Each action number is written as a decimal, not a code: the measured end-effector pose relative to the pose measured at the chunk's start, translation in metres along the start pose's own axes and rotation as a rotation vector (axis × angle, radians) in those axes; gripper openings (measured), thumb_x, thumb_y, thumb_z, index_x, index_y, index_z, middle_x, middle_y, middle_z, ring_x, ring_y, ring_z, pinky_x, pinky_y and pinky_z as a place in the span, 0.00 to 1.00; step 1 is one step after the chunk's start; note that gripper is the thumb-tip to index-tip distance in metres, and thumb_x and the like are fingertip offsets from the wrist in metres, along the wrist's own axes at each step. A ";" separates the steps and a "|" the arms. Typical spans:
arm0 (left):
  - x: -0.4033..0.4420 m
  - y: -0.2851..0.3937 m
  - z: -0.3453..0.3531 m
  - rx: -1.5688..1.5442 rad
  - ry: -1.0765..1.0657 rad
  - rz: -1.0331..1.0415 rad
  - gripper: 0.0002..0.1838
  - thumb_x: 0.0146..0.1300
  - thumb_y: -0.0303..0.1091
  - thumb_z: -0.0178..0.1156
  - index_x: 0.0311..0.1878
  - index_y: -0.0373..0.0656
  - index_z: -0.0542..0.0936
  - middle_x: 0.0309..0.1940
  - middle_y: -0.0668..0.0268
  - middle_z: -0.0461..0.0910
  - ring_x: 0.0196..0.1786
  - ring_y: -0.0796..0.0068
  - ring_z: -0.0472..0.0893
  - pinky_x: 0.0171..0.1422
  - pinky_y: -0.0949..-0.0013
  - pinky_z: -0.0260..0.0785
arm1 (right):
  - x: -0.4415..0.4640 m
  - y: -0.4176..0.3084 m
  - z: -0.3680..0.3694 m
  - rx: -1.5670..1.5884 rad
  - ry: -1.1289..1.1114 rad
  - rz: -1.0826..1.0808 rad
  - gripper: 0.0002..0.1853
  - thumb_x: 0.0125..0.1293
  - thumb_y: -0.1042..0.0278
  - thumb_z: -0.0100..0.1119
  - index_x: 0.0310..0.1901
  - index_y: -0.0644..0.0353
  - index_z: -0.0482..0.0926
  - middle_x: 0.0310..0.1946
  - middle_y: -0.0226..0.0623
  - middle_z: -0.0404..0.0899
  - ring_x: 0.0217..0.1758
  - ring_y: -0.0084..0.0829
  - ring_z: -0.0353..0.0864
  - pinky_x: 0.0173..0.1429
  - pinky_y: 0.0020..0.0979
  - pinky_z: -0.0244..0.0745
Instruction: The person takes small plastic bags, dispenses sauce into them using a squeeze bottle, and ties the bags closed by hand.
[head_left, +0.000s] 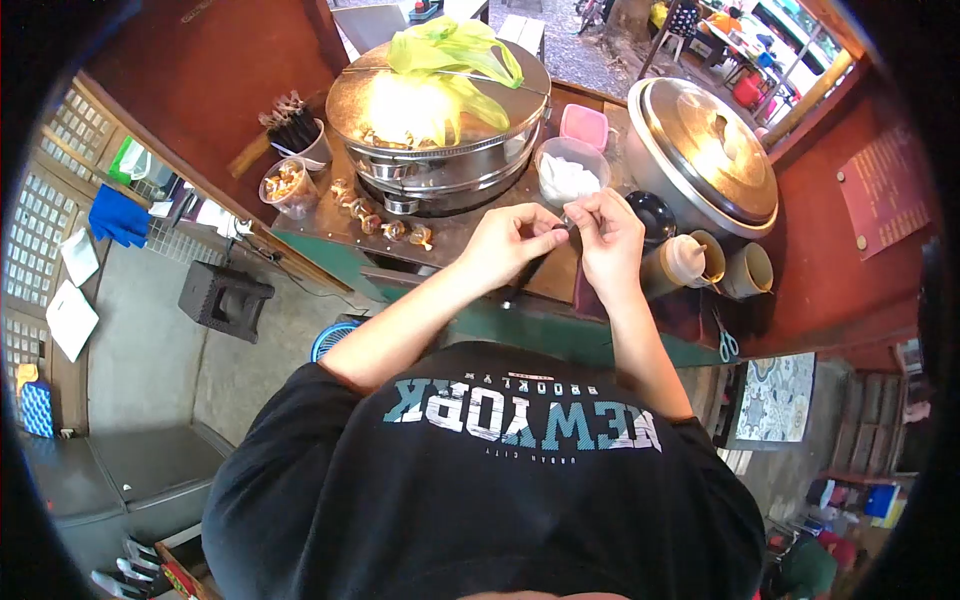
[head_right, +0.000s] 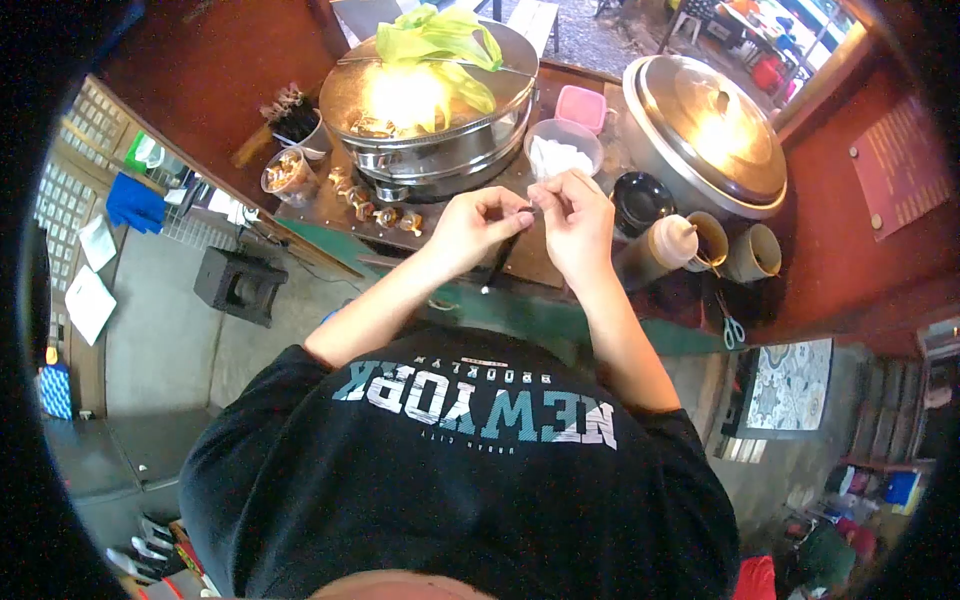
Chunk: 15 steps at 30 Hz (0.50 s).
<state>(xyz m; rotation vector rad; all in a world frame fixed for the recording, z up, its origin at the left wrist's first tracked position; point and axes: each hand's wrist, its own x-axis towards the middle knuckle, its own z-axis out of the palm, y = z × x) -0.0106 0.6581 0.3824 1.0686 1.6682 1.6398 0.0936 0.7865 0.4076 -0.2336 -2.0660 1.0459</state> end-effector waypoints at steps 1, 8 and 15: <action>0.006 -0.007 -0.004 -0.088 -0.127 0.073 0.13 0.68 0.38 0.61 0.45 0.37 0.80 0.33 0.65 0.83 0.35 0.76 0.81 0.47 0.76 0.72 | 0.001 0.001 -0.001 0.058 -0.014 0.012 0.02 0.60 0.79 0.63 0.31 0.67 0.80 0.27 0.36 0.78 0.29 0.25 0.78 0.34 0.25 0.71; 0.006 -0.023 0.004 -0.899 -0.489 -0.246 0.26 0.73 0.56 0.48 0.58 0.42 0.72 0.29 0.68 0.75 0.26 0.77 0.75 0.28 0.74 0.63 | 0.002 -0.007 -0.001 0.353 0.008 0.145 0.02 0.64 0.78 0.61 0.34 0.65 0.81 0.37 0.36 0.84 0.36 0.23 0.81 0.41 0.24 0.75; -0.003 -0.009 0.015 -0.464 -0.138 -0.056 0.12 0.66 0.29 0.63 0.47 0.42 0.71 0.28 0.70 0.75 0.25 0.83 0.76 0.25 0.78 0.66 | -0.002 -0.003 -0.006 0.392 0.034 0.174 0.05 0.68 0.74 0.59 0.37 0.68 0.80 0.38 0.38 0.84 0.40 0.23 0.81 0.48 0.25 0.76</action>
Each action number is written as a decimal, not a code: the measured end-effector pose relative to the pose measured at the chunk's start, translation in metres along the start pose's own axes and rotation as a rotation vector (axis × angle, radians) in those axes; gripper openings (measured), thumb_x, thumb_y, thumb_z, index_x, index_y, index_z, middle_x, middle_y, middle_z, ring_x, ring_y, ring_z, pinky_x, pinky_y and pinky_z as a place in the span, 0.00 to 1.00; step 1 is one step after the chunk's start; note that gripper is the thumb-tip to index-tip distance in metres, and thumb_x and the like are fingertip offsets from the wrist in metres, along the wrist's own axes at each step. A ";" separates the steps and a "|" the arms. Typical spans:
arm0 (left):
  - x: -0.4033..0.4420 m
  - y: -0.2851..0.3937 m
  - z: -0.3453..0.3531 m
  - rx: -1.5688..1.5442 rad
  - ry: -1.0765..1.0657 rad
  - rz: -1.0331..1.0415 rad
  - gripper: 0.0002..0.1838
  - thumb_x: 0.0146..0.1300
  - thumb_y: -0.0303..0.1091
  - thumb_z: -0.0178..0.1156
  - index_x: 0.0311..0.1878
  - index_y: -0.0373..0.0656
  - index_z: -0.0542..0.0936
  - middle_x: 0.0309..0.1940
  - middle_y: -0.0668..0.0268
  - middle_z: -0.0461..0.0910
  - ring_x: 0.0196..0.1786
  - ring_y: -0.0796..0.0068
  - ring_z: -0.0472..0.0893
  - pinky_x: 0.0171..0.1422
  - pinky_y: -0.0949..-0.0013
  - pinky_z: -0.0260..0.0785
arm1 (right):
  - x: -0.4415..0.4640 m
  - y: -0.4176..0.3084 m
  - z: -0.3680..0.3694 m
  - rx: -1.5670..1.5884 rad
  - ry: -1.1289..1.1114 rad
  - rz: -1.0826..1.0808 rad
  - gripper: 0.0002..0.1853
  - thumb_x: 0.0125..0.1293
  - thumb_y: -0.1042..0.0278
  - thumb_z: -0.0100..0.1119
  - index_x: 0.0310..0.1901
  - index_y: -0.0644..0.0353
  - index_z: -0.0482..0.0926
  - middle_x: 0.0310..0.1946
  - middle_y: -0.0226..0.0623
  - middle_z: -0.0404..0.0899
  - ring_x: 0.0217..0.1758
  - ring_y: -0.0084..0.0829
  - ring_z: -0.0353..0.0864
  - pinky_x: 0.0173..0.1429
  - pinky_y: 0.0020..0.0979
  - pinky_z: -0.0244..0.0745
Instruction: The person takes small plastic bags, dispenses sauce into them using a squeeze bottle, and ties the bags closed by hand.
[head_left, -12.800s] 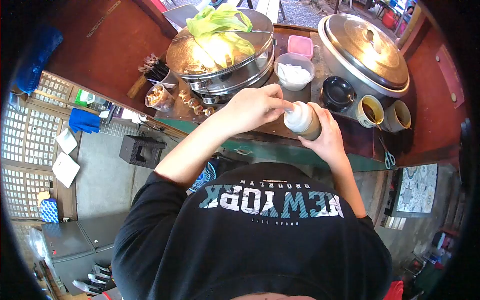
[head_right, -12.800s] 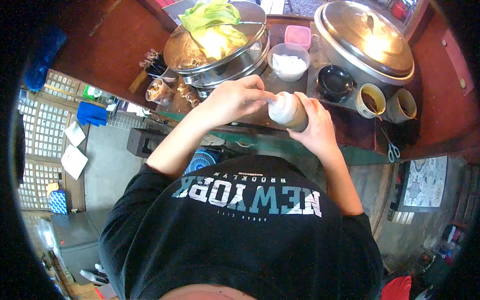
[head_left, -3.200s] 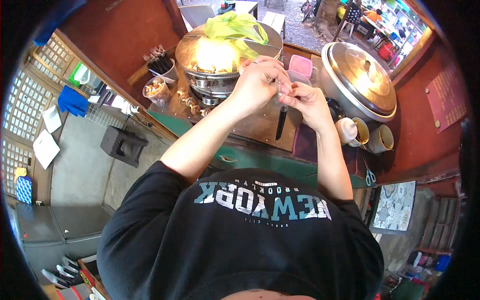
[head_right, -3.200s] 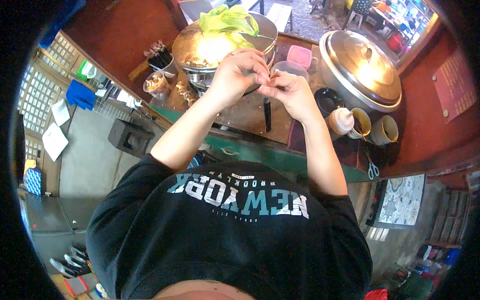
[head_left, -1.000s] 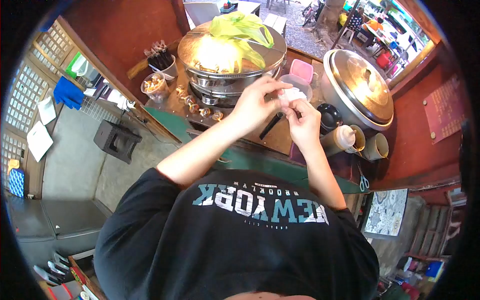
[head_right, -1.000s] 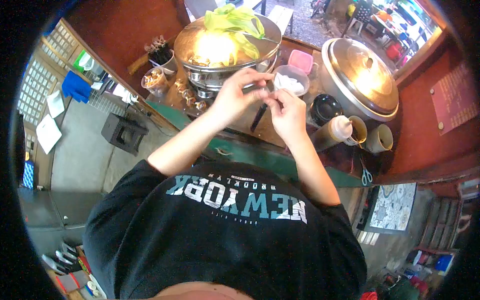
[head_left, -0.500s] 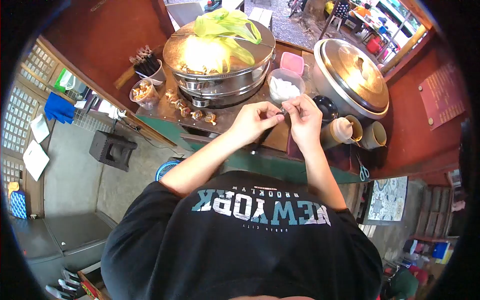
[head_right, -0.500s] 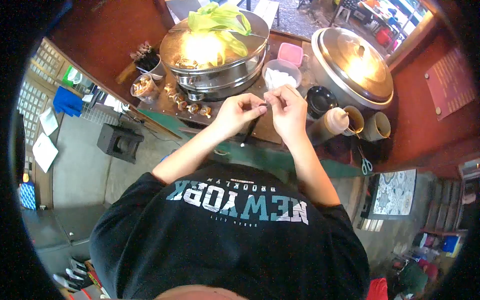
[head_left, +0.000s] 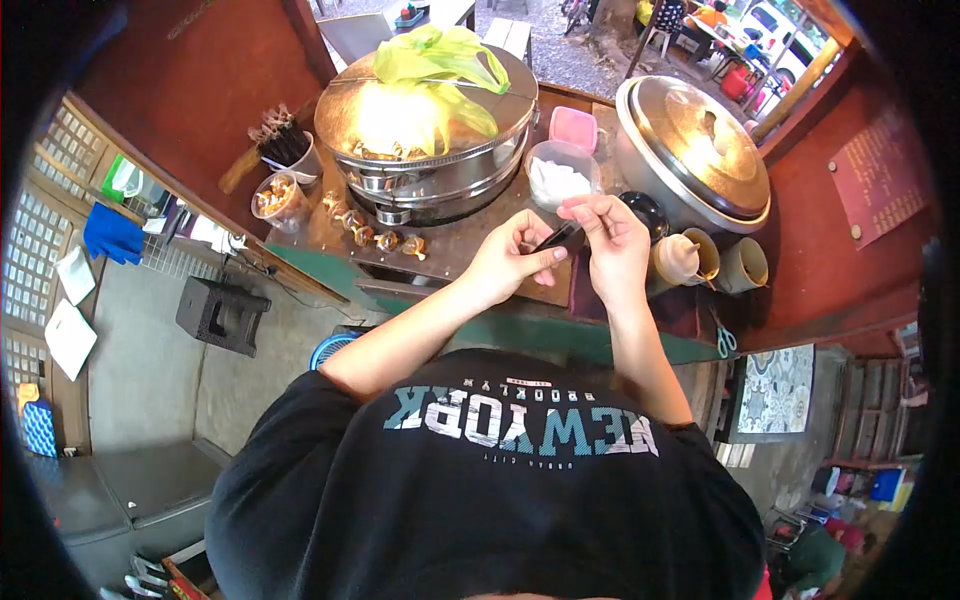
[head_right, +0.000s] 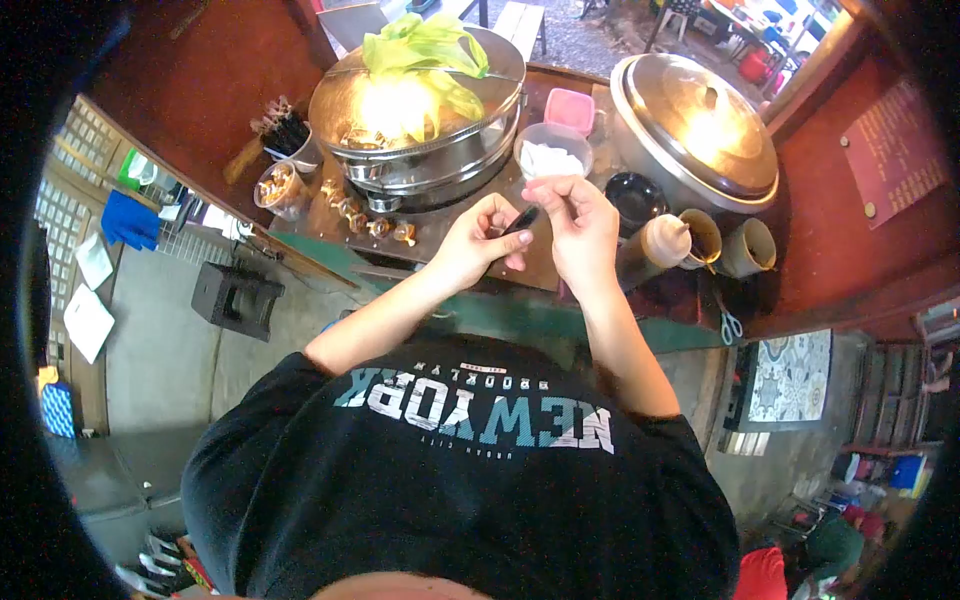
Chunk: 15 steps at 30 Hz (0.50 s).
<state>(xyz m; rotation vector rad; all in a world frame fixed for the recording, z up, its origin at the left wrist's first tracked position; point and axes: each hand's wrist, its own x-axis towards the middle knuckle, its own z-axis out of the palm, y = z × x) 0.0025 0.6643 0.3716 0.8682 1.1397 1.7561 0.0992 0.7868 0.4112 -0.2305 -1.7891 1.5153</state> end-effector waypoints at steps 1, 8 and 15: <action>0.001 0.002 -0.001 -0.022 -0.028 0.013 0.11 0.67 0.31 0.62 0.46 0.41 0.71 0.28 0.70 0.75 0.25 0.83 0.77 0.26 0.77 0.67 | 0.001 0.002 -0.001 0.015 0.000 0.015 0.06 0.69 0.74 0.58 0.37 0.68 0.80 0.37 0.37 0.84 0.40 0.23 0.81 0.49 0.26 0.76; 0.000 -0.008 -0.006 -0.152 -0.152 -0.038 0.15 0.68 0.37 0.61 0.49 0.42 0.69 0.28 0.70 0.74 0.23 0.80 0.73 0.26 0.79 0.65 | 0.000 0.008 -0.007 0.129 0.018 0.111 0.06 0.71 0.72 0.56 0.39 0.66 0.80 0.36 0.36 0.83 0.41 0.24 0.81 0.52 0.27 0.74; 0.003 -0.009 -0.012 -0.025 -0.098 -0.157 0.15 0.66 0.33 0.63 0.47 0.44 0.66 0.28 0.69 0.76 0.24 0.80 0.76 0.27 0.79 0.66 | 0.000 0.005 -0.006 0.180 0.080 0.149 0.07 0.70 0.72 0.56 0.38 0.67 0.79 0.35 0.35 0.82 0.40 0.24 0.82 0.51 0.26 0.75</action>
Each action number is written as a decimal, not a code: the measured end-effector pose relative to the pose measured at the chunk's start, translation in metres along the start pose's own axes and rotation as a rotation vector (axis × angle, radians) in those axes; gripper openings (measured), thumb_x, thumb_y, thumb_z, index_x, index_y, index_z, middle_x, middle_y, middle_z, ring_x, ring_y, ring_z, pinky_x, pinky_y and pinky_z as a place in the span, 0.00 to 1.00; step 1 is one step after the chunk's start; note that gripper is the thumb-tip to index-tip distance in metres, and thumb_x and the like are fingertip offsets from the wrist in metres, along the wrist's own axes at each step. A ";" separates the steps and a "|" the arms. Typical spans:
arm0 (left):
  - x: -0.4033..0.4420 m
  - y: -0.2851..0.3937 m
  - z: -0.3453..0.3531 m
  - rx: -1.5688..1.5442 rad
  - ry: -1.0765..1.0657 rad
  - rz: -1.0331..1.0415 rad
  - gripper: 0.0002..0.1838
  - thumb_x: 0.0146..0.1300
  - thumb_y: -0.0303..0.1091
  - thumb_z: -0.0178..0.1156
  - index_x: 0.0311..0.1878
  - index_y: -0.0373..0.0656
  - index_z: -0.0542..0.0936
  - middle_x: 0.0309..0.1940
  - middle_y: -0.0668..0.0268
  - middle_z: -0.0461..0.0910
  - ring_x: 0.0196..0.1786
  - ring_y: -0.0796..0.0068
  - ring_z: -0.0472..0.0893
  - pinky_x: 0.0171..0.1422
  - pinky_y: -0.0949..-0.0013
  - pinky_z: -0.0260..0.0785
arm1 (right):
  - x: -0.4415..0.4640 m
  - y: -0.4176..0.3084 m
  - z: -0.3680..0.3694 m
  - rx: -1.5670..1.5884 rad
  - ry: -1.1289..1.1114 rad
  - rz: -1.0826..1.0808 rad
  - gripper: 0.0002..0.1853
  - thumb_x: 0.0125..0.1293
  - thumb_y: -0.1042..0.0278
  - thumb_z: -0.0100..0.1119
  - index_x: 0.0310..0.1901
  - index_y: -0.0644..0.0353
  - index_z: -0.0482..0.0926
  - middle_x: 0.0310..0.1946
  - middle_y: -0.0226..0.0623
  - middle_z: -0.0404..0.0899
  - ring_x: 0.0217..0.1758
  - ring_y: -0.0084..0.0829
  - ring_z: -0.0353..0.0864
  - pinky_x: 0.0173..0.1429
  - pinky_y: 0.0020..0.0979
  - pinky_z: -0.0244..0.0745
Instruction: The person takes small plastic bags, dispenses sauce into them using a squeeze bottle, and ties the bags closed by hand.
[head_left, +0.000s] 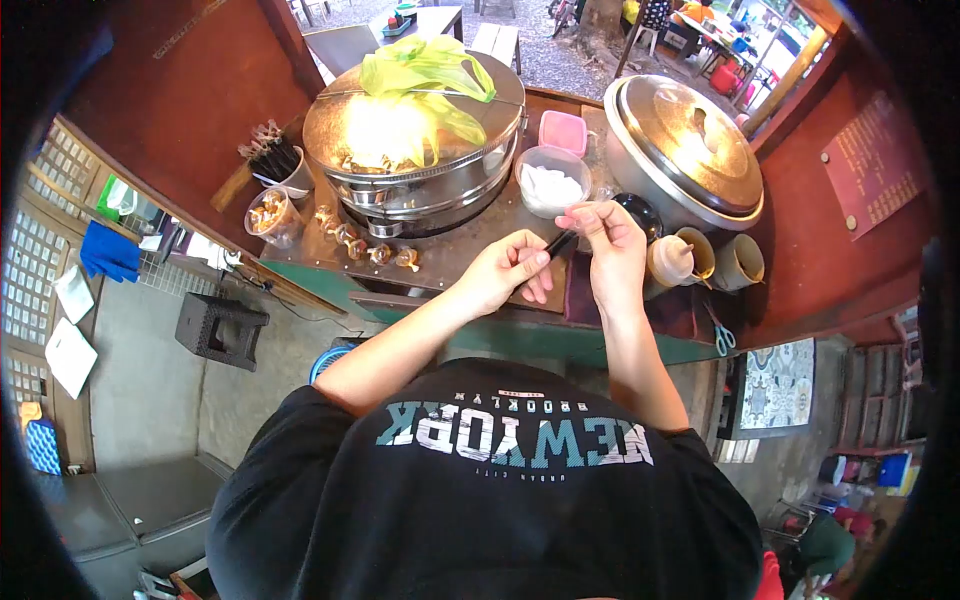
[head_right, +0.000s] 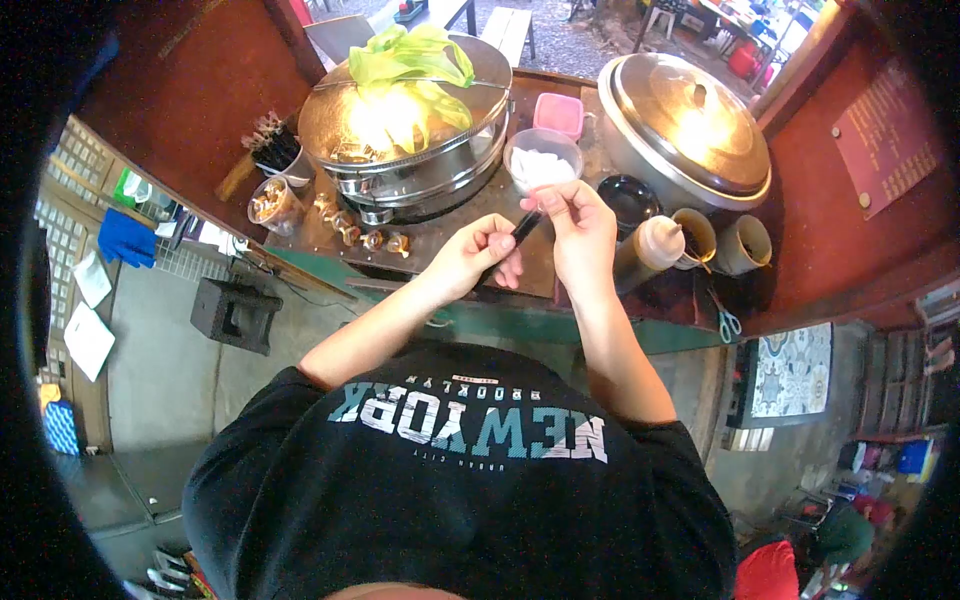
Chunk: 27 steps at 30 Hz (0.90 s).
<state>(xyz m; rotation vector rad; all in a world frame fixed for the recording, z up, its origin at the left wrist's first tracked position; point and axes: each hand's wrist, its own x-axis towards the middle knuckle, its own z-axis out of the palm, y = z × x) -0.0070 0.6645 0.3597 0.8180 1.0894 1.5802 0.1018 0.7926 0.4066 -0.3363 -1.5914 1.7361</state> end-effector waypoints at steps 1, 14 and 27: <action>0.000 0.002 -0.001 0.019 -0.020 -0.029 0.15 0.66 0.31 0.63 0.47 0.44 0.65 0.28 0.68 0.76 0.24 0.80 0.77 0.27 0.79 0.66 | 0.000 -0.001 0.001 -0.007 0.009 0.009 0.07 0.70 0.72 0.56 0.38 0.67 0.79 0.35 0.35 0.82 0.40 0.24 0.82 0.51 0.26 0.75; -0.004 -0.005 -0.016 0.010 -0.211 -0.076 0.21 0.72 0.50 0.52 0.54 0.42 0.71 0.30 0.62 0.81 0.31 0.75 0.82 0.33 0.74 0.72 | 0.002 0.001 -0.001 0.072 -0.053 -0.041 0.08 0.70 0.68 0.58 0.38 0.64 0.79 0.36 0.37 0.83 0.43 0.27 0.82 0.51 0.28 0.75; 0.007 0.080 -0.002 0.952 0.012 0.518 0.09 0.55 0.32 0.67 0.40 0.46 0.86 0.34 0.66 0.83 0.39 0.69 0.82 0.47 0.66 0.73 | -0.009 -0.010 -0.002 -0.567 -0.399 -0.043 0.02 0.64 0.77 0.61 0.36 0.66 0.78 0.30 0.38 0.82 0.36 0.28 0.82 0.43 0.27 0.75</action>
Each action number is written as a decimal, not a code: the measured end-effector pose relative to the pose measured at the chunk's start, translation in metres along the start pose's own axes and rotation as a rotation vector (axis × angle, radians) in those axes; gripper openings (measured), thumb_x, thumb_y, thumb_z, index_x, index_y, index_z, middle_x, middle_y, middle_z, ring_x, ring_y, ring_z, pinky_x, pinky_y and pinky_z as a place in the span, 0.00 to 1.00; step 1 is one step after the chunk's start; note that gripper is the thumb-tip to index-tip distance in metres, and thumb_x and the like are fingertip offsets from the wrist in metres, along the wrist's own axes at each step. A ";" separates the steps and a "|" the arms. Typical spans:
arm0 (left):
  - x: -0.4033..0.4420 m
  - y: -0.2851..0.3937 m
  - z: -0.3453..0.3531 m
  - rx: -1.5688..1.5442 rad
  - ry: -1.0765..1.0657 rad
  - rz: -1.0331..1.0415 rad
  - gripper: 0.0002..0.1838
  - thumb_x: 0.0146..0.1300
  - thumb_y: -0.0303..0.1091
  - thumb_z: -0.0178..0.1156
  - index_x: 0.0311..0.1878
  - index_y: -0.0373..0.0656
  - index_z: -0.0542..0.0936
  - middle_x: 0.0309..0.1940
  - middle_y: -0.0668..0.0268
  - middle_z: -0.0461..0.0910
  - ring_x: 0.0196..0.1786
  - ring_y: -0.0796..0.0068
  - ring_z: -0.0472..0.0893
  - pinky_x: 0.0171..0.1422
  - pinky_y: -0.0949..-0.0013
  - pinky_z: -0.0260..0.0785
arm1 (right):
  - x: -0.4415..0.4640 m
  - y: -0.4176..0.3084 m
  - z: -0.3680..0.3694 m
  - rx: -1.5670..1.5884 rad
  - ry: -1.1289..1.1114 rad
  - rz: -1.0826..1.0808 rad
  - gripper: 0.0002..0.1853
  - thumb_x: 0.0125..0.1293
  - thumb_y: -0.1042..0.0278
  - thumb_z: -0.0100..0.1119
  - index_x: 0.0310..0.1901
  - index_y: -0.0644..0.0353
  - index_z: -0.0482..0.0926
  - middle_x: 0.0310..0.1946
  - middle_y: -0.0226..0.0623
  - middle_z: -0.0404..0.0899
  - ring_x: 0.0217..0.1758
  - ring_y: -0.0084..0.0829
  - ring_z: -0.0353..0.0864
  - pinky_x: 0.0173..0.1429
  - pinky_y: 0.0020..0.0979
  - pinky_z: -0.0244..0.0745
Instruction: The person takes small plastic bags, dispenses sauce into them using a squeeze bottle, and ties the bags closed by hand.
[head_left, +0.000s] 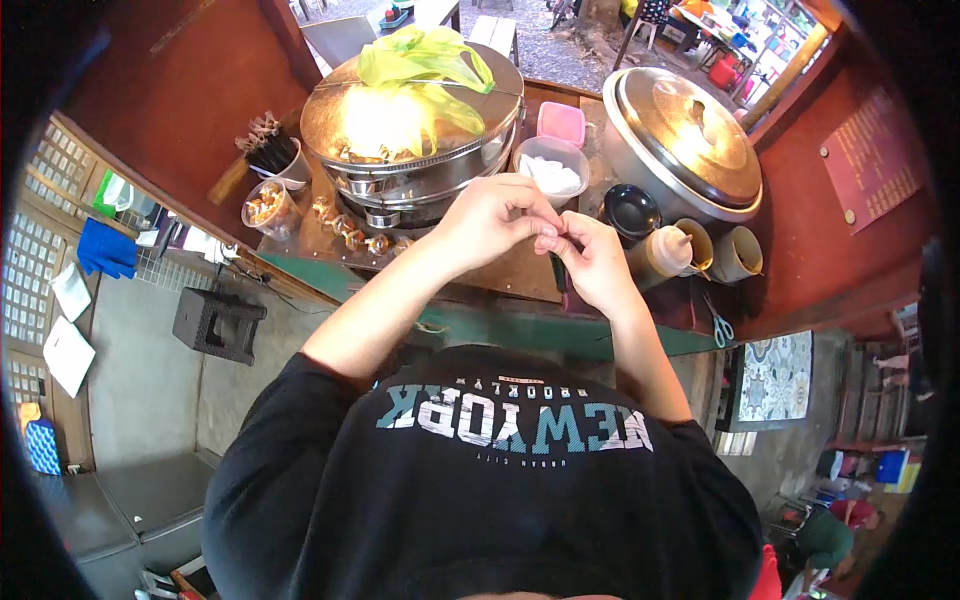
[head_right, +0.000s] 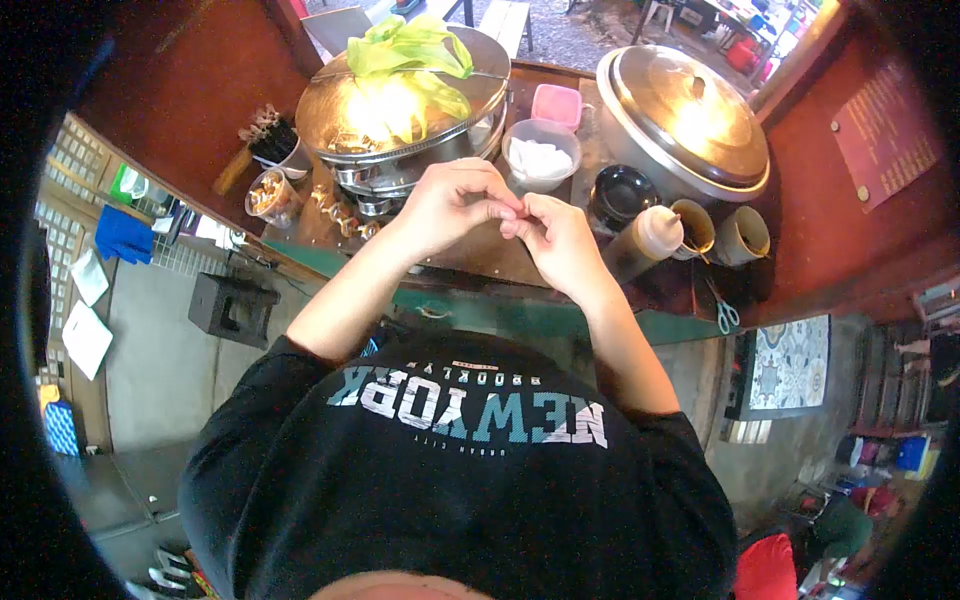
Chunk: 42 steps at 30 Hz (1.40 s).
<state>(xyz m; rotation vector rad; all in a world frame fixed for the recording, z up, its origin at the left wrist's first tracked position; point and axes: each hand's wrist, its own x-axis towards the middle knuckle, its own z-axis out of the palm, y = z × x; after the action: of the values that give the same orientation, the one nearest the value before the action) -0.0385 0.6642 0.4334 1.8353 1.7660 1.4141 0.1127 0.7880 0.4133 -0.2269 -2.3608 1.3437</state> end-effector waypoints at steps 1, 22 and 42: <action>0.001 0.004 -0.002 0.067 0.026 0.040 0.08 0.53 0.30 0.67 0.38 0.45 0.86 0.32 0.66 0.83 0.38 0.68 0.82 0.46 0.65 0.73 | 0.000 0.003 0.000 0.016 0.009 -0.013 0.03 0.63 0.77 0.62 0.36 0.66 0.79 0.31 0.39 0.82 0.36 0.28 0.82 0.43 0.27 0.75; -0.013 0.013 -0.023 0.554 0.132 0.192 0.03 0.50 0.29 0.68 0.27 0.49 0.82 0.26 0.72 0.80 0.36 0.70 0.80 0.48 0.66 0.66 | 0.006 0.006 0.013 -0.101 0.244 -0.083 0.04 0.59 0.74 0.66 0.34 0.63 0.81 0.30 0.38 0.82 0.32 0.32 0.81 0.38 0.29 0.75; 0.001 -0.071 0.049 -1.212 0.165 -0.175 0.05 0.70 0.31 0.56 0.42 0.40 0.79 0.32 0.65 0.81 0.38 0.72 0.81 0.47 0.67 0.77 | 0.036 -0.018 0.009 0.609 0.203 0.132 0.07 0.64 0.71 0.65 0.35 0.67 0.85 0.26 0.33 0.83 0.27 0.18 0.77 0.32 0.20 0.72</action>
<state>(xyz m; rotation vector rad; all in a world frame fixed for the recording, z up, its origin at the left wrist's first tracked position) -0.0479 0.7043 0.3576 0.8907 0.6871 1.9218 0.0779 0.7835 0.4344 -0.3190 -1.7012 1.9255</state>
